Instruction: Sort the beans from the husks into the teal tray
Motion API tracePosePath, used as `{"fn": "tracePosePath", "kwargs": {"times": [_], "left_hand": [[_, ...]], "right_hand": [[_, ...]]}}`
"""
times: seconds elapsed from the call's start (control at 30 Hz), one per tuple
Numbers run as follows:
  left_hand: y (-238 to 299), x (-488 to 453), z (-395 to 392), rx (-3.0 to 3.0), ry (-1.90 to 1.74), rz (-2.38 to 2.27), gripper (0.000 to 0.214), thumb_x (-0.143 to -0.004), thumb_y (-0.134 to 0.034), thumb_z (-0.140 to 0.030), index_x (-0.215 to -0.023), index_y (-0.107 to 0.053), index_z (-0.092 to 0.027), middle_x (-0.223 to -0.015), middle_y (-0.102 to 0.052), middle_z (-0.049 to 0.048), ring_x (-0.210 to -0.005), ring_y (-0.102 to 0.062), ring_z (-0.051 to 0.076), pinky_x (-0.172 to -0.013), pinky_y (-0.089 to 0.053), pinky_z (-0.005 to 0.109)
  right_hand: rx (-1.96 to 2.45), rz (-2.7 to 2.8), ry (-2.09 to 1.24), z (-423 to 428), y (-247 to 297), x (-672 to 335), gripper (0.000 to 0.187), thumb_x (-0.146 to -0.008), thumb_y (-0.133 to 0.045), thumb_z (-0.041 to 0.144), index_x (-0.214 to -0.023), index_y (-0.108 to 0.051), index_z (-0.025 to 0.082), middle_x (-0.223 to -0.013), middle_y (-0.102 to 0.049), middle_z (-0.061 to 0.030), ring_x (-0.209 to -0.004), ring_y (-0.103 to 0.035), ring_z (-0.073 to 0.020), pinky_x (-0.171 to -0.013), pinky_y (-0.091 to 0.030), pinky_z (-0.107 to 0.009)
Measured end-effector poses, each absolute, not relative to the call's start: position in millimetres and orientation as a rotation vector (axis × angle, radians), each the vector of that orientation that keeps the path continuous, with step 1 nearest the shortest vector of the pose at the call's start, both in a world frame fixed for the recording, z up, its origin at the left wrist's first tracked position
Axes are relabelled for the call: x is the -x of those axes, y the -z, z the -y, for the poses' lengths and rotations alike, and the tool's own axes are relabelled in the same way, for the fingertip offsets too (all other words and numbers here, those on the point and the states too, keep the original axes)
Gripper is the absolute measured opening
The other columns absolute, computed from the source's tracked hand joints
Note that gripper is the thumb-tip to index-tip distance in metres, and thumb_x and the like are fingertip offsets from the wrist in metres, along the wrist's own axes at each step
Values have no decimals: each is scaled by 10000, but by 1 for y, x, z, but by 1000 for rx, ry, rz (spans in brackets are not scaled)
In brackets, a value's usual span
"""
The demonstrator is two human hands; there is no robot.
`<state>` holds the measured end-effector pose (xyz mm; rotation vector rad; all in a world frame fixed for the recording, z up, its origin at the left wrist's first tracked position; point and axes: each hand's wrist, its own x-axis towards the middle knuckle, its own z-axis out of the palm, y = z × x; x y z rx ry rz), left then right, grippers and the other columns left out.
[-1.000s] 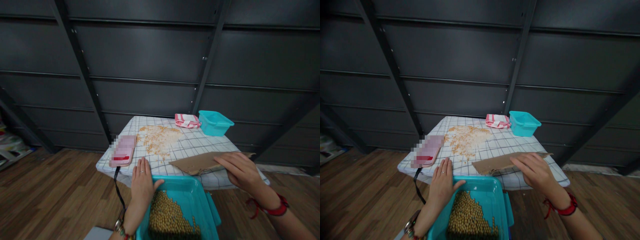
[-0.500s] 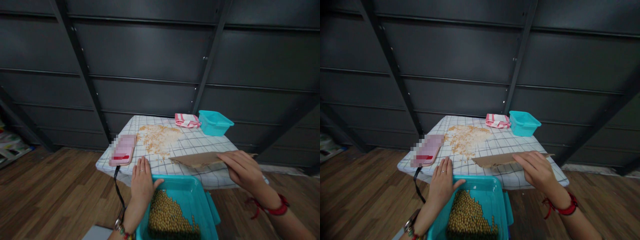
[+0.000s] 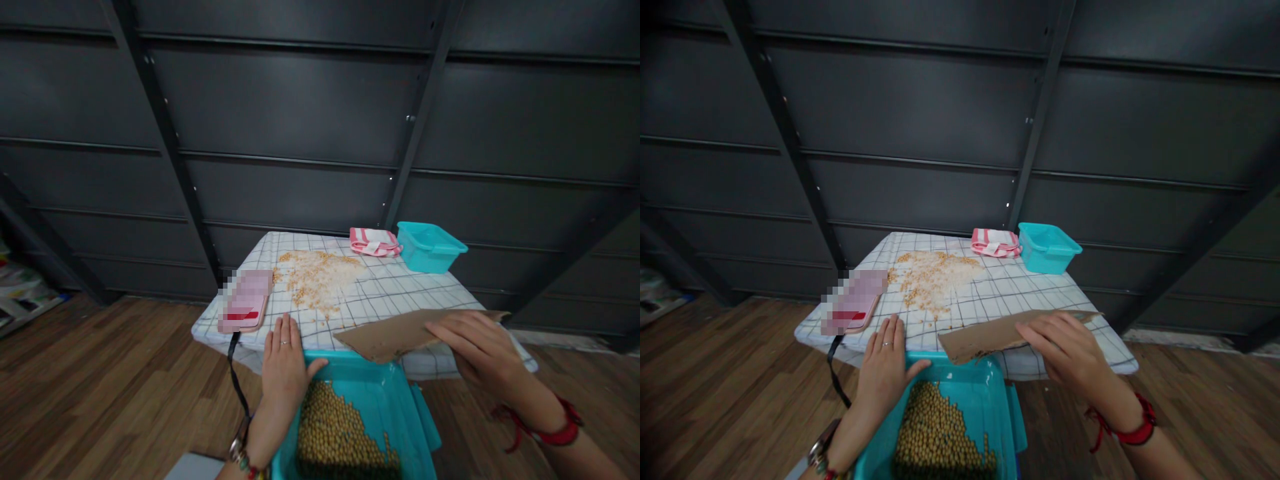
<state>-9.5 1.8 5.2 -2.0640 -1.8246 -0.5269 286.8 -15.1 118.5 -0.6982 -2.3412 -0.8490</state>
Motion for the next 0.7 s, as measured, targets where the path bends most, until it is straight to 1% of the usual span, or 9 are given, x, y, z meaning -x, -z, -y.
{"fn": "tracePosePath", "kwargs": {"times": [0.13, 0.33, 0.7], "left_hand": [[-6, 8, -2, 2054, 501, 1827, 743, -782, -339, -572, -1221, -442, 18, -1294, -456, 252, -1195, -425, 338, -946, -389, 480], [-7, 8, 0, 2059, 482, 1832, 771, -777, -323, -597, -1218, -444, 24, -1287, -465, 248, -1192, -429, 338, -941, -396, 481], [-4, 6, -4, 2063, 483, 1845, 769, -778, -323, -594, -1228, -431, 20, -1300, -453, 243, -1206, -413, 339, -957, -377, 494]], "right_hand": [[681, 2323, 838, 18, -120, -285, 427, -749, -349, 0, -1085, -517, 202, -783, -653, -34, -728, -594, -144, -650, -466, -295], [741, 2256, 950, 11, -118, -283, 427, -723, -356, -10, -1066, -530, 178, -762, -645, -46, -701, -581, -152, -648, -452, -301], [711, 2341, 845, 17, -116, -286, 400, -758, -339, -1, -1056, -518, 198, -769, -649, -27, -705, -586, -135, -638, -455, -285]]}}
